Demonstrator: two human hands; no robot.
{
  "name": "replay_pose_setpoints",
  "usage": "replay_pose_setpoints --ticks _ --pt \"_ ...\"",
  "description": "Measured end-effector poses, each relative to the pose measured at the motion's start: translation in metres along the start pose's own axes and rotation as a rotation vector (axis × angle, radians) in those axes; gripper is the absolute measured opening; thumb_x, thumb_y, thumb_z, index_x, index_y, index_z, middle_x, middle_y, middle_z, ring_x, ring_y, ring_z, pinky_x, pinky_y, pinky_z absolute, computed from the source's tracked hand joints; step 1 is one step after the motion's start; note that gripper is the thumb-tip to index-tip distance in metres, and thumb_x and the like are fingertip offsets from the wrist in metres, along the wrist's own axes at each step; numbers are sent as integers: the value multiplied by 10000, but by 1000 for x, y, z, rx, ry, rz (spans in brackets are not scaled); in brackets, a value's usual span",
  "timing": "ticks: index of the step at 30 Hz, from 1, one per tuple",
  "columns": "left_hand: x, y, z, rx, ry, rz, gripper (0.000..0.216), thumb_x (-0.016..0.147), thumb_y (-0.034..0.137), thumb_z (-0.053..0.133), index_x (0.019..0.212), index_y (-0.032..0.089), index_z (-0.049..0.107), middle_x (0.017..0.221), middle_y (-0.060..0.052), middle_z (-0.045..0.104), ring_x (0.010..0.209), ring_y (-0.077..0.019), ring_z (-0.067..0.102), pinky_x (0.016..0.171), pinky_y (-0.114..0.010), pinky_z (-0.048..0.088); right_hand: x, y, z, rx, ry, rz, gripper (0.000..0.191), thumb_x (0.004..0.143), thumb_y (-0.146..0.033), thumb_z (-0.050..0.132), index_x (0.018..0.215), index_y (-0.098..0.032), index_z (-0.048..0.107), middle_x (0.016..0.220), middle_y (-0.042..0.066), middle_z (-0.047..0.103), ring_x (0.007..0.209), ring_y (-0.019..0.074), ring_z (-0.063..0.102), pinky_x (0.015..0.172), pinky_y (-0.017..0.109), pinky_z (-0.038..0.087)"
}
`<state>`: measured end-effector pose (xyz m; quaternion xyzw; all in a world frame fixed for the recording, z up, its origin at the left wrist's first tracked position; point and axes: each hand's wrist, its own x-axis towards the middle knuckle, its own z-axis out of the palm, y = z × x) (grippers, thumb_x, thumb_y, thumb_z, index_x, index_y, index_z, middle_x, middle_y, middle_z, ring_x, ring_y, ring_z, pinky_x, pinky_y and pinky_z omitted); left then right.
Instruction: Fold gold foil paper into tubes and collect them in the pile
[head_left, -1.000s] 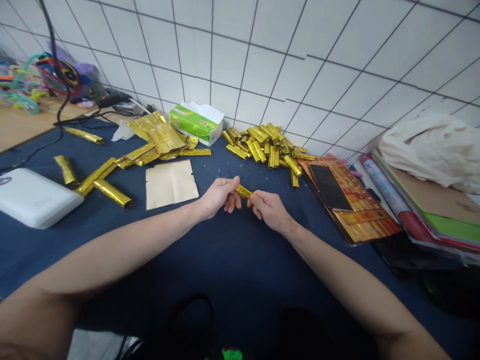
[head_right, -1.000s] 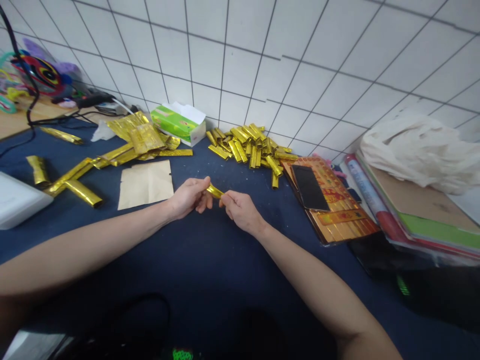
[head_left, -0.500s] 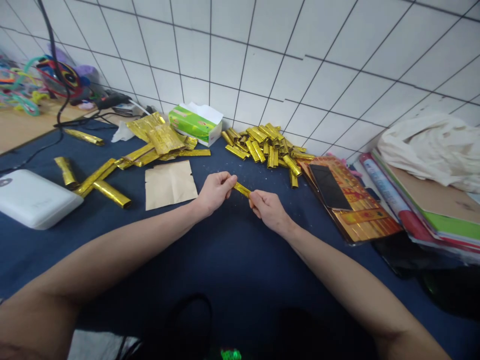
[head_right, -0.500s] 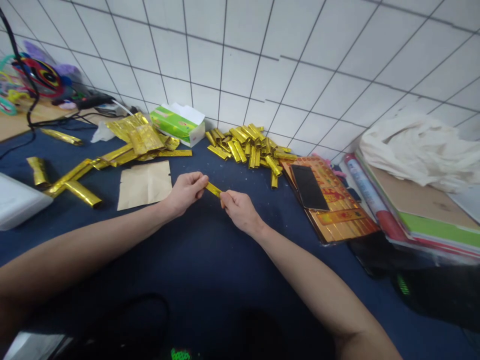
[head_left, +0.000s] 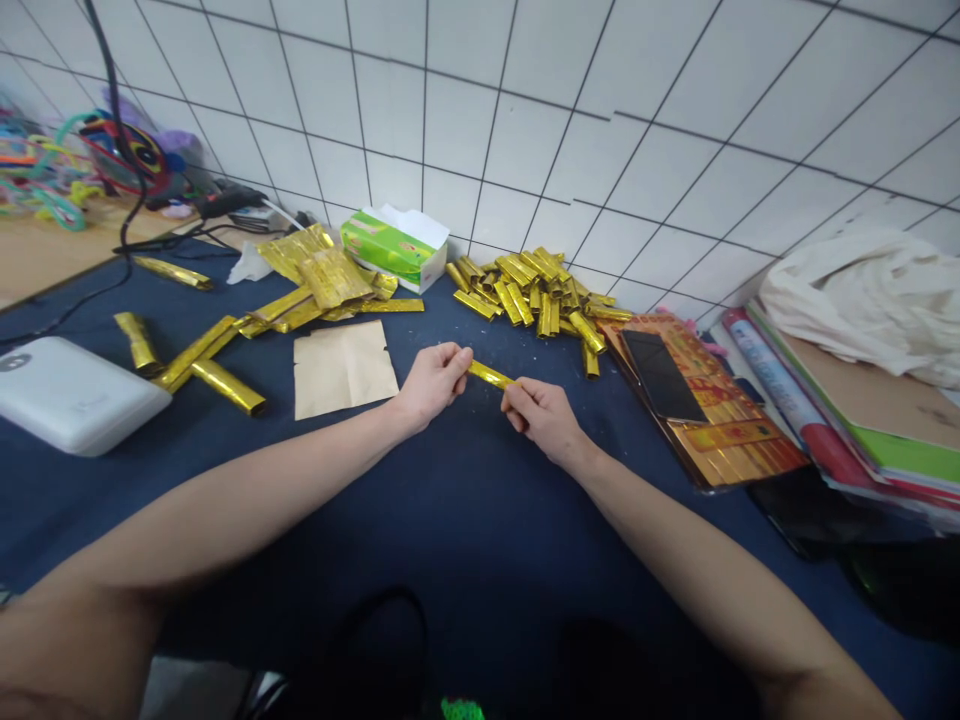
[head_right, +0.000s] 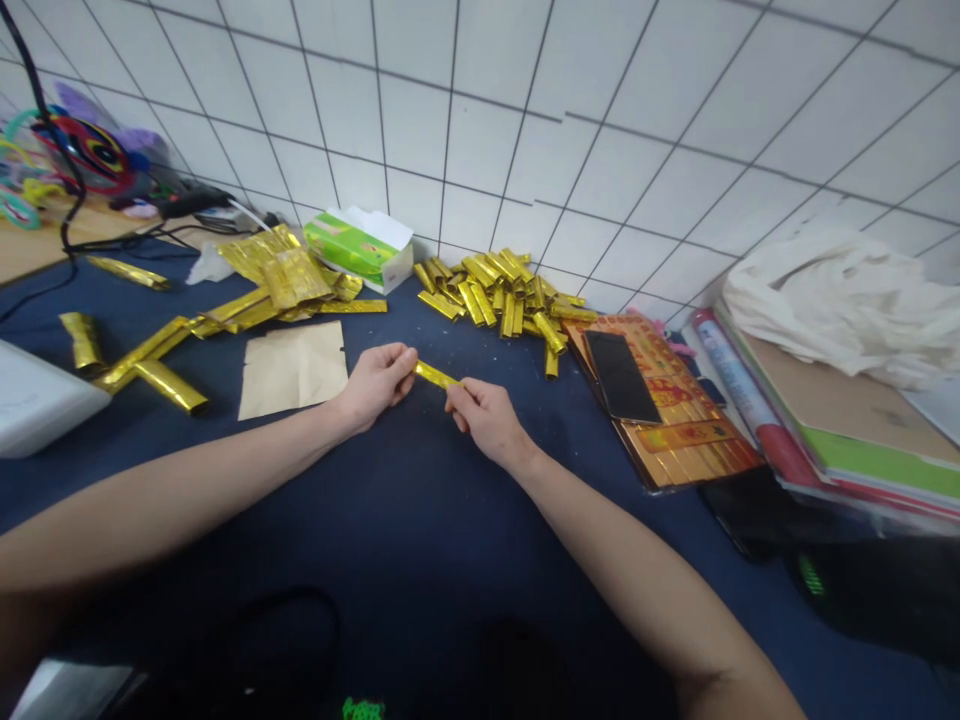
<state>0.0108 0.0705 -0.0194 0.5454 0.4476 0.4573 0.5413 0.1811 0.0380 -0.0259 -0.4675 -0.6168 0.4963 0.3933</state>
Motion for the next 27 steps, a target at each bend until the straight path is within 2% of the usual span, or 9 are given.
replay_pose_setpoints --ticks 2,5,7,9,12,16,22,27 --pt "-1 1 0 23 -83 -22 293 848 315 452 601 161 419 403 67 432 290 -18 316 319 -155 191 3 2 -1 56 92 -7 328 797 -451 512 622 -174 527 402 -67 422 337 44 295 338 190 195" --pt "-4 4 -1 112 -342 -83 230 822 300 500 657 141 477 448 54 492 311 -25 389 338 -146 261 8 5 -5 172 265 -35 334 775 -439 536 573 -176 498 377 -69 394 329 46 291 335 196 173" --pt "-5 7 0 159 -516 -137 216 788 305 548 672 134 489 491 36 537 348 -42 457 366 -154 324 11 7 -9 190 292 -45 343 766 -421 550 536 -177 477 364 -70 378 323 42 278 339 200 165" --pt "-7 9 1 143 -598 -172 229 783 332 550 691 130 494 544 11 578 409 -65 527 404 -166 373 12 7 -10 165 257 -55 352 771 -408 550 518 -176 470 362 -70 370 325 41 272 344 202 167" --pt "-9 9 4 70 -610 -173 260 820 383 486 755 131 499 578 -7 600 462 -84 566 438 -177 400 9 7 -8 83 156 -70 346 785 -420 539 546 -172 502 397 -60 409 348 44 304 353 201 184" --pt "-12 6 8 60 -560 -132 221 850 333 439 743 143 471 466 47 505 358 -47 440 391 -160 343 6 5 -4 30 38 -57 376 807 -481 492 588 -176 515 418 -56 436 352 47 307 354 202 205" --pt "-16 8 9 102 -547 -96 201 862 263 410 707 146 463 439 74 398 358 -28 302 373 -151 233 7 4 -6 -65 -24 -78 414 819 -484 469 552 -170 502 438 -47 434 386 55 332 386 208 243" --pt "-14 8 8 -4 -556 -105 250 874 269 377 680 138 463 438 84 303 381 -31 243 385 -163 178 4 2 -7 -115 -41 -108 399 833 -466 454 572 -169 511 456 -43 450 402 58 351 406 210 259"
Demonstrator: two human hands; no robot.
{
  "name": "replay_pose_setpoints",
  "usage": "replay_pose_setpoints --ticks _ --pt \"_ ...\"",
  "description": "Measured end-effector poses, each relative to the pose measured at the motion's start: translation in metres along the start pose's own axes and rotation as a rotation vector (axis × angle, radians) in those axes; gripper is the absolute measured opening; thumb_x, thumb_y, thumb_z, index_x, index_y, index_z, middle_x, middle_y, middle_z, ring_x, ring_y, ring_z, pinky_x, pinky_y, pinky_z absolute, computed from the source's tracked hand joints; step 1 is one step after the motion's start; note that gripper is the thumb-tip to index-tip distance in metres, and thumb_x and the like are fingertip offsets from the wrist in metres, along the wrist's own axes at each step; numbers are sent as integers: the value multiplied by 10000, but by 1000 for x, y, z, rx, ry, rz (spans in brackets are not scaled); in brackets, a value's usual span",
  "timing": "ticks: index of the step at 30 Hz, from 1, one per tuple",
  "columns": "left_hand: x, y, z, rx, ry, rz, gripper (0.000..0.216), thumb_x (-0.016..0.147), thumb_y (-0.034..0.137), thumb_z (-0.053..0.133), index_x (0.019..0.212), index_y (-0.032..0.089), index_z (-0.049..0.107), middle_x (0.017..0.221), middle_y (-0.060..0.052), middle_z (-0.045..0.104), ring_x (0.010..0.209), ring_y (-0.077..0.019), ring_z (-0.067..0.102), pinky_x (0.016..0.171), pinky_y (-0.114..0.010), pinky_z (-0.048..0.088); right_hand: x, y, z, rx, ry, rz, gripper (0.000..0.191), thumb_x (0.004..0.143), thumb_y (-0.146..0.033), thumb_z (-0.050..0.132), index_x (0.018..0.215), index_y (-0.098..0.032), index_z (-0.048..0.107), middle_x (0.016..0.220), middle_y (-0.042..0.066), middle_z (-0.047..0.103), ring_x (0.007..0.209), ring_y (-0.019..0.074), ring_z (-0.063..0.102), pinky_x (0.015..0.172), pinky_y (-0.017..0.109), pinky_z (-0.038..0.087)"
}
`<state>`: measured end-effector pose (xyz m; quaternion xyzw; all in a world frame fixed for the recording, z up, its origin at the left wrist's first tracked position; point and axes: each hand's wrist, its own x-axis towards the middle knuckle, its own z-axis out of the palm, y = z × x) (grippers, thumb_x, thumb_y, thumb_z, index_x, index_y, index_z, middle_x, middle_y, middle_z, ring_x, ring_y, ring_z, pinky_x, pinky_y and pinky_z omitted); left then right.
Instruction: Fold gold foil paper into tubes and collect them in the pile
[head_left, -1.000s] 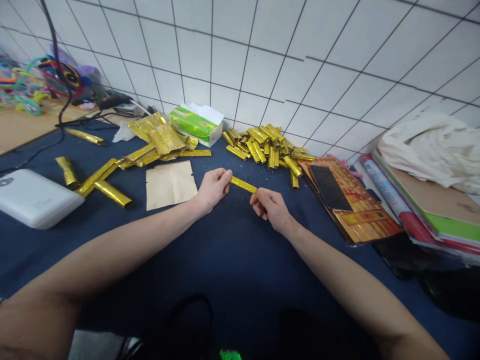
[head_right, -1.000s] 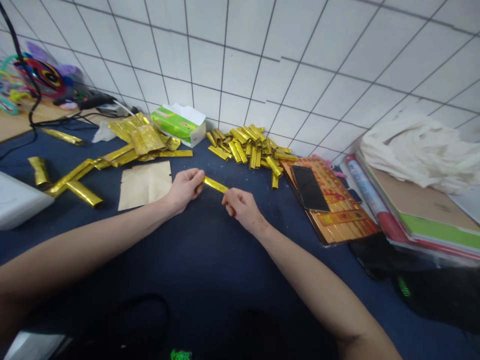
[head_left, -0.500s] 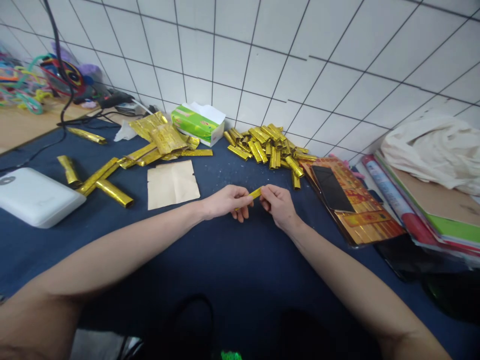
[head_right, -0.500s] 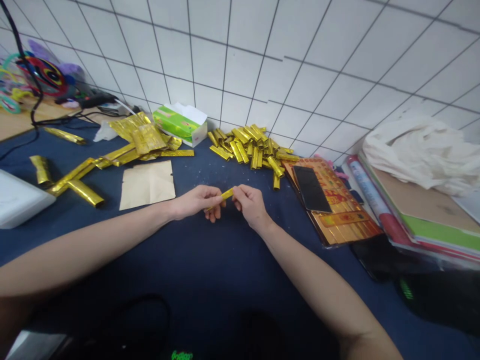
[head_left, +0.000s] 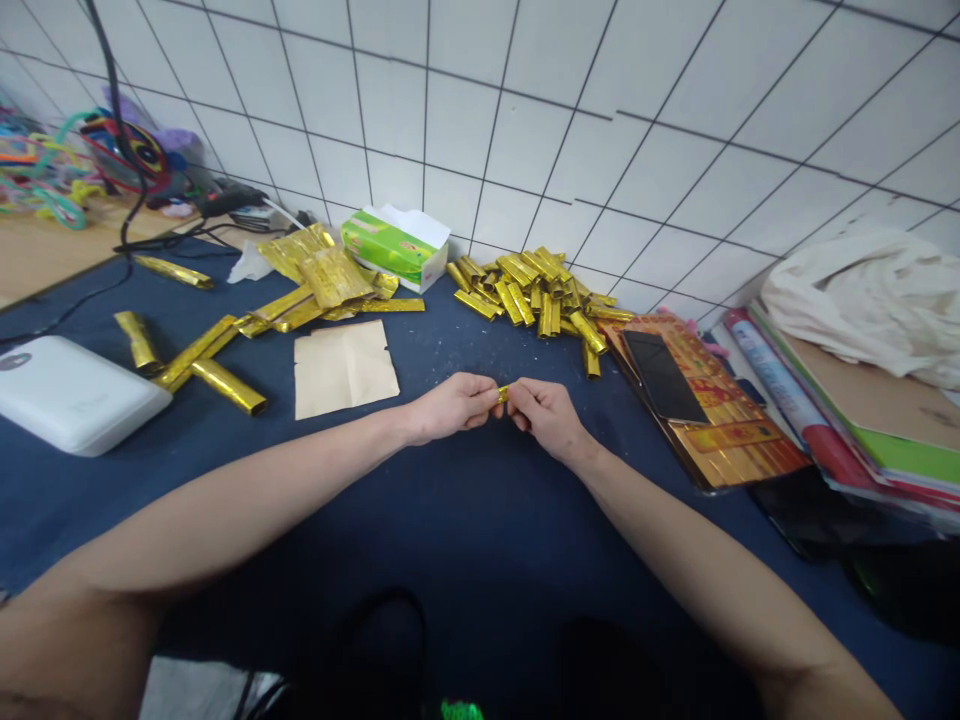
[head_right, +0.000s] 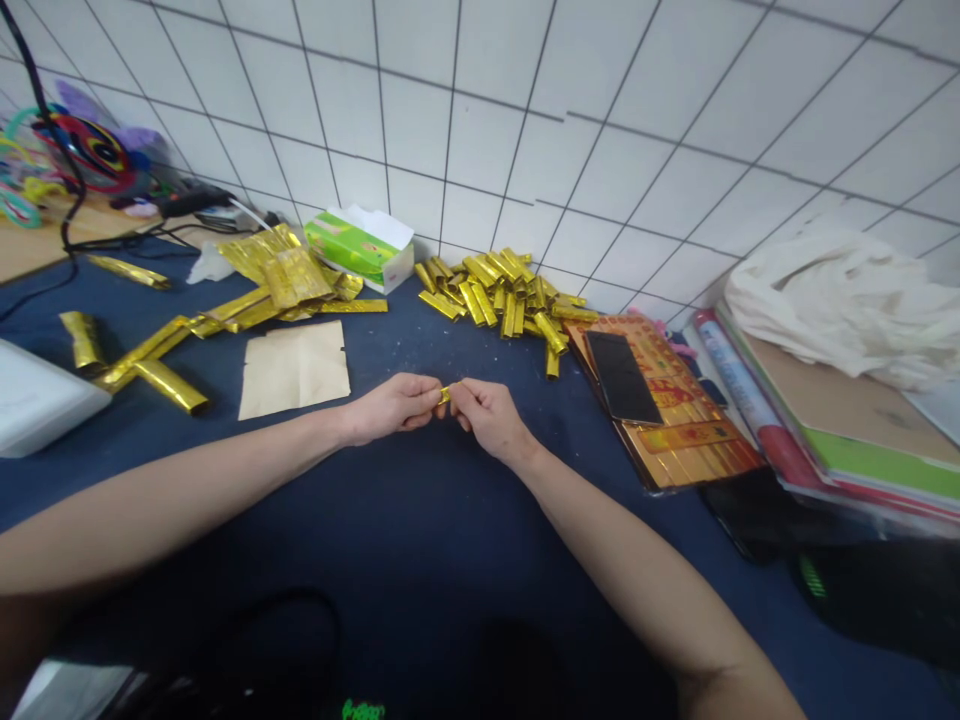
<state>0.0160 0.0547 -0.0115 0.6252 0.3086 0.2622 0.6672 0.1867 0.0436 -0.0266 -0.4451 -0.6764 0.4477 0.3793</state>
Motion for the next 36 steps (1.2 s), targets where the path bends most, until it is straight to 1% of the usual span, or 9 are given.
replay_pose_setpoints --ticks 6,10,13,17,22,25,28,33,36 --pt "-1 2 -1 101 -76 -7 251 870 307 388 697 143 468 438 81 338 359 -31 262 365 -163 189 -2 -4 1 -13 -22 -2 410 847 -467 423 585 -168 523 455 -48 423 407 63 346 413 219 258" --pt "-3 2 3 236 15 -39 176 841 261 444 696 165 416 490 63 463 363 -38 387 372 -155 288 -3 -7 5 -110 33 -47 420 848 -440 431 519 -179 429 462 -51 389 436 67 334 440 229 262" --pt "-3 1 6 266 50 -55 189 831 225 454 661 164 398 502 56 493 360 -37 425 369 -149 298 -6 -7 7 -167 44 -78 407 845 -438 439 529 -181 419 481 -53 375 450 68 317 449 232 260" --pt "-3 2 4 251 27 -71 187 840 234 441 671 155 431 458 57 493 325 -29 383 348 -142 258 -6 -2 6 -136 55 -73 399 849 -457 431 565 -178 460 474 -55 377 427 67 309 433 233 250" --pt "0 2 -7 214 95 -46 252 874 301 371 730 142 504 404 71 441 318 -31 318 368 -149 242 -2 4 2 -2 236 -31 424 839 -497 432 553 -184 454 430 -60 351 385 66 292 393 232 209" --pt "2 -1 -11 239 114 28 261 862 308 400 704 137 518 387 74 414 349 -31 316 409 -150 254 -1 4 2 38 258 -30 427 829 -501 453 544 -184 455 428 -58 346 384 65 295 383 227 200" --pt "3 -3 -12 200 125 15 273 863 333 398 708 140 514 388 74 414 333 -31 302 388 -154 227 0 5 3 75 282 -16 429 819 -513 464 545 -183 459 431 -58 345 378 62 295 378 225 206" --pt "2 0 -10 148 263 0 268 869 299 400 641 162 427 379 80 410 298 -26 280 341 -152 187 2 9 3 138 329 1 433 818 -525 457 551 -183 457 419 -62 354 359 55 271 371 222 201" --pt "3 0 -9 138 289 0 260 875 264 393 644 157 442 366 86 400 286 -22 277 329 -145 185 2 8 4 102 328 1 426 833 -509 441 554 -187 457 406 -64 348 360 61 279 373 223 204"
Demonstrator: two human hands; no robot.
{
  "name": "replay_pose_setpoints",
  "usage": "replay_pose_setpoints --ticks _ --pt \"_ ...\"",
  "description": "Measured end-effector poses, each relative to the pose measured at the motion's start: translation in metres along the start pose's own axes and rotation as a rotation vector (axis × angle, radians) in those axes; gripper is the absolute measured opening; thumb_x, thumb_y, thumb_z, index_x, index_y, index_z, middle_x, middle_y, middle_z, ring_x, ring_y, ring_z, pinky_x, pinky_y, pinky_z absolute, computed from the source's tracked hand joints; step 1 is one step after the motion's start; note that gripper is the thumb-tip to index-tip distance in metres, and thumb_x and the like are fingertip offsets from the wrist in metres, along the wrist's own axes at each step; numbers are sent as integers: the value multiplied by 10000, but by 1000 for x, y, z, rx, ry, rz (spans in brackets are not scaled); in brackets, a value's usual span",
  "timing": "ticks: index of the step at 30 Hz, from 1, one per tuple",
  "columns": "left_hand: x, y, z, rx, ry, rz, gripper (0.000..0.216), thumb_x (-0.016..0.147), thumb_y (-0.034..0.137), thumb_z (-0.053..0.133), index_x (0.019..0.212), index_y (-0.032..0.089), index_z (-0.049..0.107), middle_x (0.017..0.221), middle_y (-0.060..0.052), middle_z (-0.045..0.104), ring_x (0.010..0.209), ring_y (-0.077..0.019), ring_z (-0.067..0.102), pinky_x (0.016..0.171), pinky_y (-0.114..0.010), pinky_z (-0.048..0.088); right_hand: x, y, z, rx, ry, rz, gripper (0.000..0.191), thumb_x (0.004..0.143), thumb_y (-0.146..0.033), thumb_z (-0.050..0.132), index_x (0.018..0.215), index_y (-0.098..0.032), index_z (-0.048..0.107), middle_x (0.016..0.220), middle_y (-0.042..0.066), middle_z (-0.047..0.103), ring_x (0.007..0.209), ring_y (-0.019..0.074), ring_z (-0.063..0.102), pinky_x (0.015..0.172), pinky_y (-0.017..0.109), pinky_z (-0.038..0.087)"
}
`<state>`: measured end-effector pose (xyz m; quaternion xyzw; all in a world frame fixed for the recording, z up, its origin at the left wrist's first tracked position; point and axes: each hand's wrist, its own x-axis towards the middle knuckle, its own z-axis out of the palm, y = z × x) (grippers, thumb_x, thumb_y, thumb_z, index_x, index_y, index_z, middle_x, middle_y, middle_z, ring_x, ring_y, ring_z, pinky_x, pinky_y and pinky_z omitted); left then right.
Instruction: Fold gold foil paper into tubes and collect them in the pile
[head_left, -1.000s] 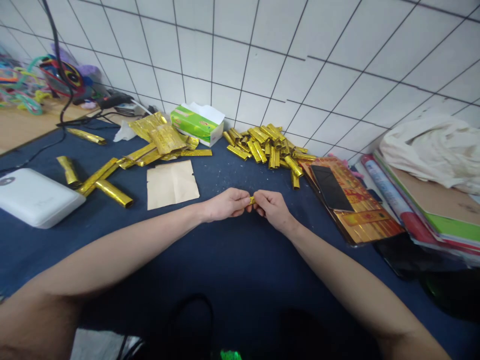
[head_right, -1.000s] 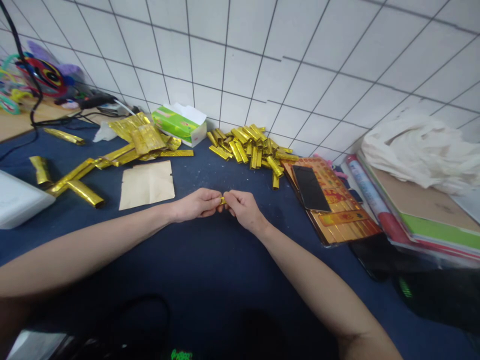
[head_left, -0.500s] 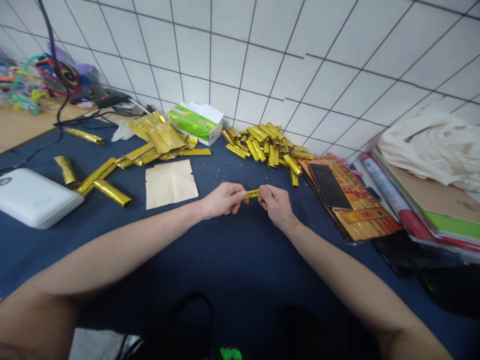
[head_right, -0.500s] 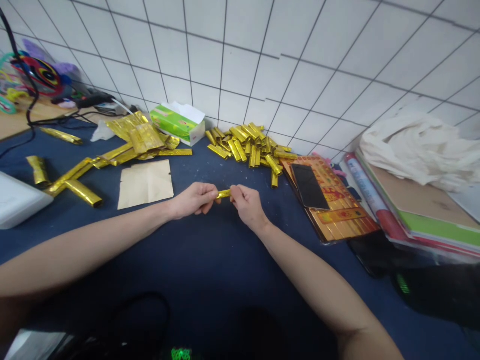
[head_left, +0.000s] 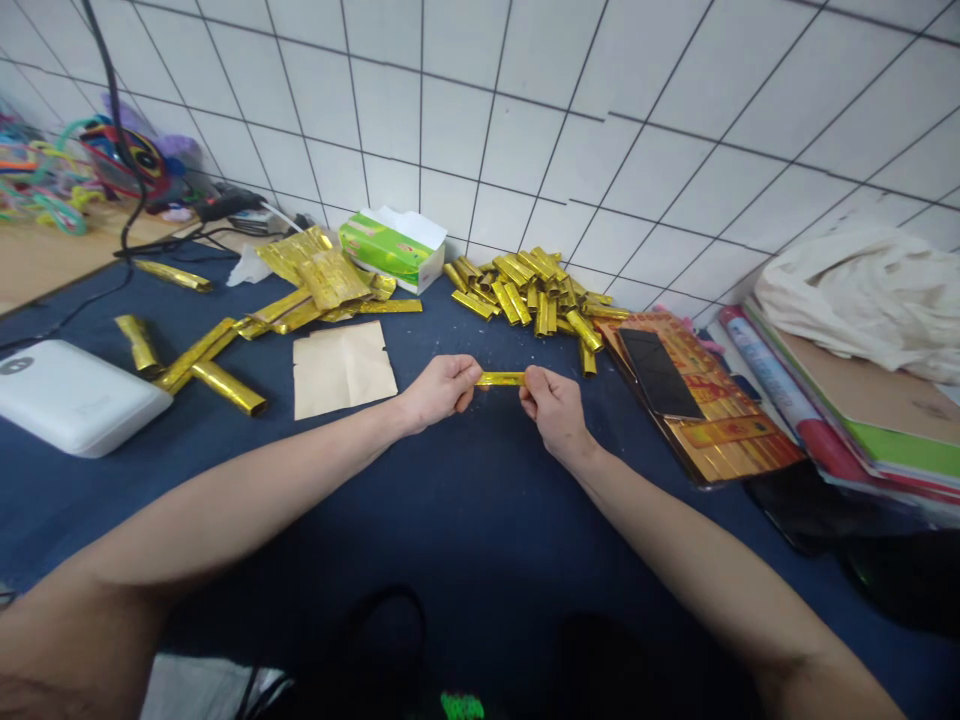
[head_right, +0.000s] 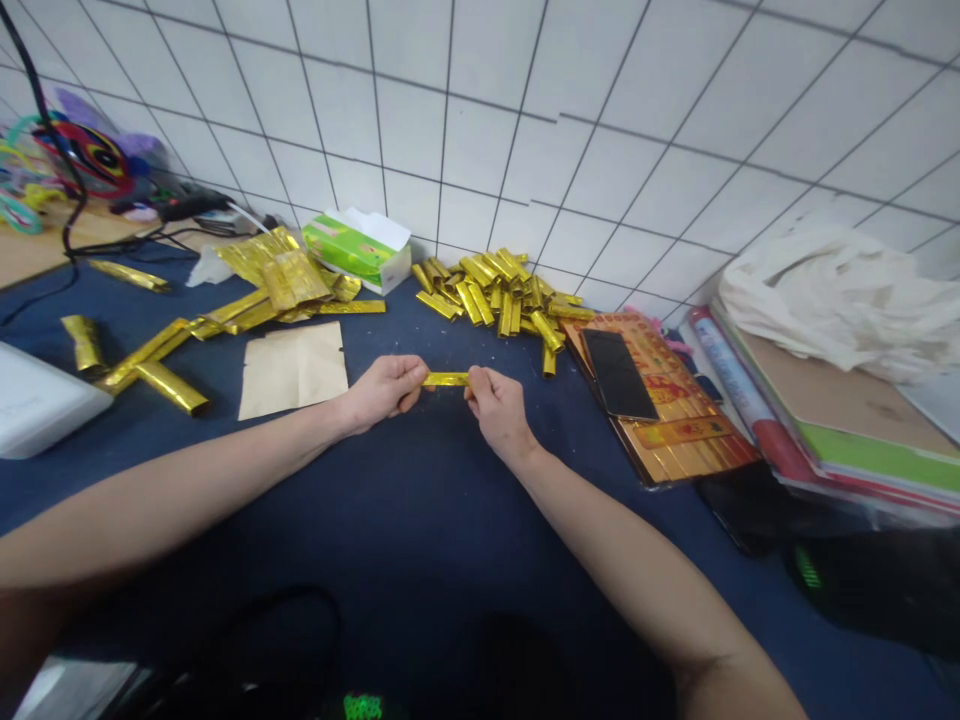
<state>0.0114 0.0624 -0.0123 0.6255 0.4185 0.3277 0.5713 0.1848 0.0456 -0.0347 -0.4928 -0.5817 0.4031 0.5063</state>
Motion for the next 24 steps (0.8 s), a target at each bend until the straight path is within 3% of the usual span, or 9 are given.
replay_pose_setpoints --ticks 7,10,13,17,19,24 --pt "4 -4 -2 -296 43 -42 269 879 323 398 707 140 494 454 28 517 308 -42 383 318 -158 228 -8 -11 -2 -363 -8 -228 362 863 -455 401 658 -189 535 507 -32 448 478 99 414 509 242 340" --pt "6 -2 -3 -371 87 -47 195 860 253 430 737 126 514 474 40 494 326 -32 379 336 -157 240 -8 -11 -3 -367 -58 -235 301 849 -442 434 753 -189 564 561 -25 483 506 105 438 525 243 355" --pt "5 -2 -3 -260 169 45 44 805 132 469 787 129 509 519 51 494 367 -31 404 383 -159 299 -5 -9 -3 -255 -116 -135 286 837 -455 455 803 -190 555 579 -29 498 475 93 427 480 231 342" --pt "2 -5 -1 50 211 211 142 792 140 484 923 136 538 594 39 523 493 -54 493 503 -174 395 -2 -4 -5 -229 -132 -75 321 844 -462 439 706 -188 531 533 -31 483 446 85 407 442 220 313" --pt "1 -6 -2 120 178 216 177 798 185 492 960 136 546 619 32 535 511 -59 506 519 -178 408 -2 -3 -5 -248 -105 -91 312 847 -454 437 713 -191 537 520 -34 477 444 88 407 437 220 311" --pt "3 -8 -5 144 74 147 200 837 276 436 735 136 535 601 18 546 435 -45 470 452 -168 369 -4 -3 -3 -297 -78 -152 259 844 -415 455 783 -197 582 571 -23 515 492 103 459 492 236 366"
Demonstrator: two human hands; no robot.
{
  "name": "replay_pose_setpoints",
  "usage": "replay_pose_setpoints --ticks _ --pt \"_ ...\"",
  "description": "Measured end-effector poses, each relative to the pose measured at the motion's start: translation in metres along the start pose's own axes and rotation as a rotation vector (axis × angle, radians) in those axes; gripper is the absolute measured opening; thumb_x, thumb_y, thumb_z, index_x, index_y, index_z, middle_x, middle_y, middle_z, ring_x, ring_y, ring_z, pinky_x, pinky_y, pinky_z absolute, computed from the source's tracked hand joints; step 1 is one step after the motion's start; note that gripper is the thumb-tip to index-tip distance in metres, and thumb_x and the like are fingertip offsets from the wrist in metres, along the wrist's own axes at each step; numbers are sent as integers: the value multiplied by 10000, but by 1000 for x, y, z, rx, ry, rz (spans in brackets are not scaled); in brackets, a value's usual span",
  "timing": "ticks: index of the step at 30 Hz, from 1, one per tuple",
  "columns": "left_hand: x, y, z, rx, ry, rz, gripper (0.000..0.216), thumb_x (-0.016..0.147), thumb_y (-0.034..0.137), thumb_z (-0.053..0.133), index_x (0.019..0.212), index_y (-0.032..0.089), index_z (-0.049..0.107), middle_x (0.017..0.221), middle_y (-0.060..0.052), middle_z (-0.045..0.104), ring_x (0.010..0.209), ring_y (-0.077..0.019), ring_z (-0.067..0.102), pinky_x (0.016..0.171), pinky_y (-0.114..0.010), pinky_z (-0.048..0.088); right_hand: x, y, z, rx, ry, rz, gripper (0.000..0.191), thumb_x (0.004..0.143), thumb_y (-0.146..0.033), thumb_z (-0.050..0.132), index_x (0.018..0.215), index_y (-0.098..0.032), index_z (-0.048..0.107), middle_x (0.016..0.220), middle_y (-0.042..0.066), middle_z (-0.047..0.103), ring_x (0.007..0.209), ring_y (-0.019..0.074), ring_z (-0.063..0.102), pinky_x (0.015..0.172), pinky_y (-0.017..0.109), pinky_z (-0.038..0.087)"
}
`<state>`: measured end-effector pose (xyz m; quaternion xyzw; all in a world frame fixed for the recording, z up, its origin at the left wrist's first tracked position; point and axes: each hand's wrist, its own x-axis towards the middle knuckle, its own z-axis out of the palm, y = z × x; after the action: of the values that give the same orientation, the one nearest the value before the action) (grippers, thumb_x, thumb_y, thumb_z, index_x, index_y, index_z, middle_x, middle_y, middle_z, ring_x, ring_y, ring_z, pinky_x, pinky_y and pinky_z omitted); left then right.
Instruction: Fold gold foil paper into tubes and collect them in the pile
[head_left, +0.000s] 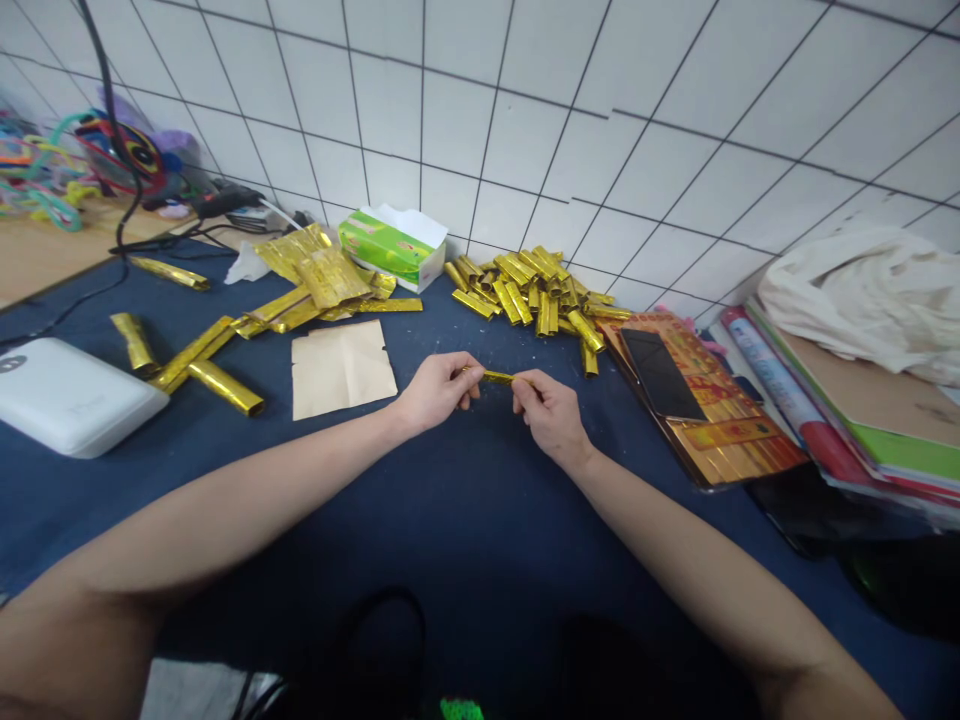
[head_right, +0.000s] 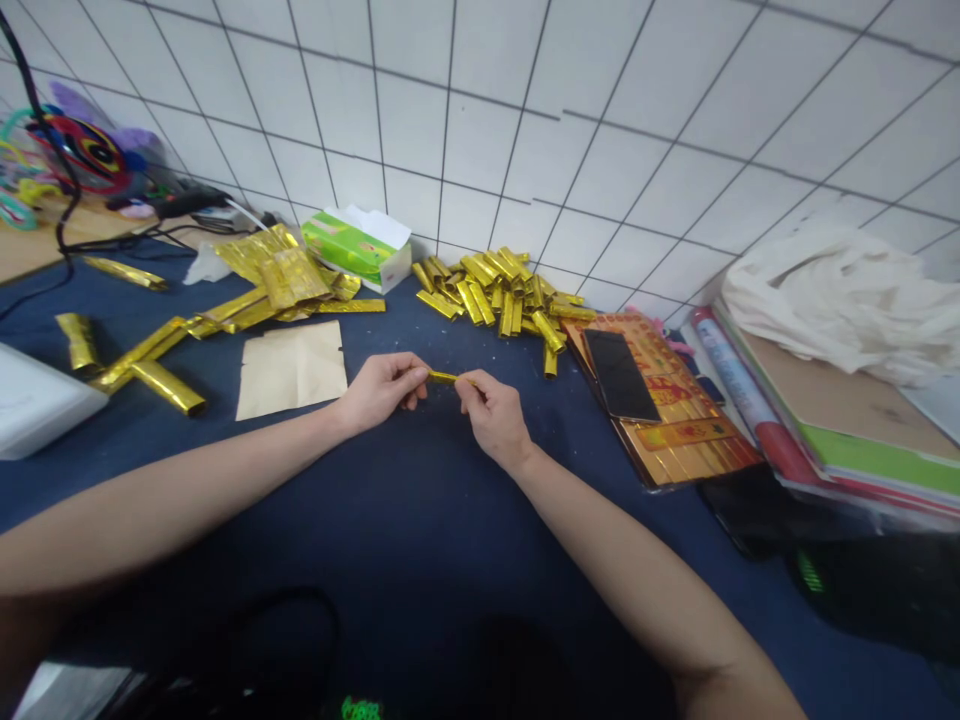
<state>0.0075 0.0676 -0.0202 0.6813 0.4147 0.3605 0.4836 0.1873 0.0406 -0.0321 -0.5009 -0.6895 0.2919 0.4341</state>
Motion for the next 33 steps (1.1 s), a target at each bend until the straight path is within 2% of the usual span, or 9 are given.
replay_pose_setpoints --ticks 3,5,8,11,18,24,28,30,33 --pt "-2 2 1 95 20 44 201 829 255 444 689 142 533 578 27 528 454 -49 465 478 -170 367 -1 -3 1 -47 18 -54 229 806 -391 524 904 -199 598 772 26 608 634 129 538 597 259 414" --pt "-6 6 3 198 -7 75 192 824 242 452 699 146 560 561 31 516 480 -61 466 496 -175 362 -1 -6 2 -149 -40 -111 209 794 -382 544 877 -200 604 815 37 619 697 144 551 654 270 409" --pt "-13 12 6 309 -63 117 185 823 209 444 720 155 587 556 33 518 514 -73 474 521 -179 358 -3 -9 3 -315 -166 -173 238 833 -367 481 696 -200 579 662 5 575 616 128 509 616 257 365" --pt "-14 13 7 341 -77 135 186 817 180 433 700 159 577 564 33 527 523 -73 478 527 -175 356 -4 -9 2 -356 -199 -195 316 857 -352 427 598 -196 518 560 -20 496 527 106 436 554 242 317" --pt "-3 4 -1 153 45 54 213 824 223 422 645 150 514 539 33 524 424 -51 448 452 -166 343 -1 -7 -4 -314 -125 -95 332 876 -397 376 696 -193 566 515 -28 468 463 102 414 519 239 302" --pt "-1 5 0 -95 6 -29 263 835 298 447 628 141 488 506 27 514 367 -38 424 381 -158 303 -3 -6 -3 -397 -80 -152 352 884 -389 366 671 -195 569 560 0 529 517 123 484 543 247 328" --pt "2 3 0 -314 14 -114 239 848 306 423 711 131 514 511 21 517 358 -48 429 351 -166 285 -3 -4 -1 -434 -42 -196 308 884 -365 385 756 -194 607 714 41 626 645 151 557 619 261 373" --pt "2 3 1 -303 44 -126 136 828 213 434 758 128 514 537 29 510 377 -42 431 370 -162 299 -2 -4 0 -418 -45 -189 269 871 -364 419 817 -194 620 779 48 644 691 156 574 648 260 388" --pt "-1 3 3 -93 65 -49 98 795 108 420 819 136 511 586 39 500 435 -45 458 433 -168 354 -1 -7 0 -400 -81 -143 257 856 -377 446 864 -187 619 770 37 640 656 143 563 619 251 386"
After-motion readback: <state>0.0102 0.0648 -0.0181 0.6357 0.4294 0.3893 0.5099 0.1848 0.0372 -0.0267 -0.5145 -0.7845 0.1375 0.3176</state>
